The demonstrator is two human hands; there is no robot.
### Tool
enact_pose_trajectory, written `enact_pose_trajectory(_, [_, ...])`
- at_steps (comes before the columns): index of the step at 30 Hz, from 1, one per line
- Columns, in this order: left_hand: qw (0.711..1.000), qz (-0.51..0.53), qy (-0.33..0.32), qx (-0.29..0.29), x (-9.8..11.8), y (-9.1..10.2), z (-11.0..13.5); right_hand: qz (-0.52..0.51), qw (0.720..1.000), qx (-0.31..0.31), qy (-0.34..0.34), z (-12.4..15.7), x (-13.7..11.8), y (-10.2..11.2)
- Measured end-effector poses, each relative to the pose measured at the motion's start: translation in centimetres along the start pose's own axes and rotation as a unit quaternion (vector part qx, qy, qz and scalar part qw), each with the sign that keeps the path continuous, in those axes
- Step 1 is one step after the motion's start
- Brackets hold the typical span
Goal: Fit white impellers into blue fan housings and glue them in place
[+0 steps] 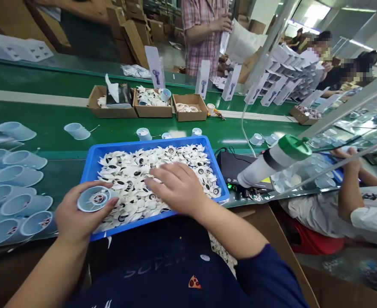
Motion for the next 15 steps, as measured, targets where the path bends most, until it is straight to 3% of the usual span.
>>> enact_pose_trajectory(3, [1.000, -0.007, -0.001, -0.016, 0.1, 0.0, -0.1, 0.159, 0.968, -0.182, 0.069, -6.2, -0.5, -5.7])
enact_pose_trajectory(7, [1.000, 0.009, 0.003, -0.019, 0.0, 0.6, 0.1, 0.205, 0.948, -0.240, 0.042, -10.6, -0.1, -10.2])
enact_pose_trajectory(10, [1.000, 0.020, 0.018, -0.013, -0.2, 0.7, 0.0, 0.205, 0.949, -0.238, -0.009, -11.0, -0.4, -10.7])
enact_pose_trajectory(15, [0.997, 0.068, 0.041, 0.010, -1.4, 1.4, 0.4, 0.089, 0.968, -0.227, -0.057, -8.4, -1.7, -7.4])
Point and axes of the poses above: each hand's wrist, its own z-axis away from the middle knuckle, its own y-axis out of the back of the hand, x = y × z, the point moved 1 cm from there along -z, towards the middle knuckle, and after that the axes turned 8 degrees about x, right-handed, at the moved point
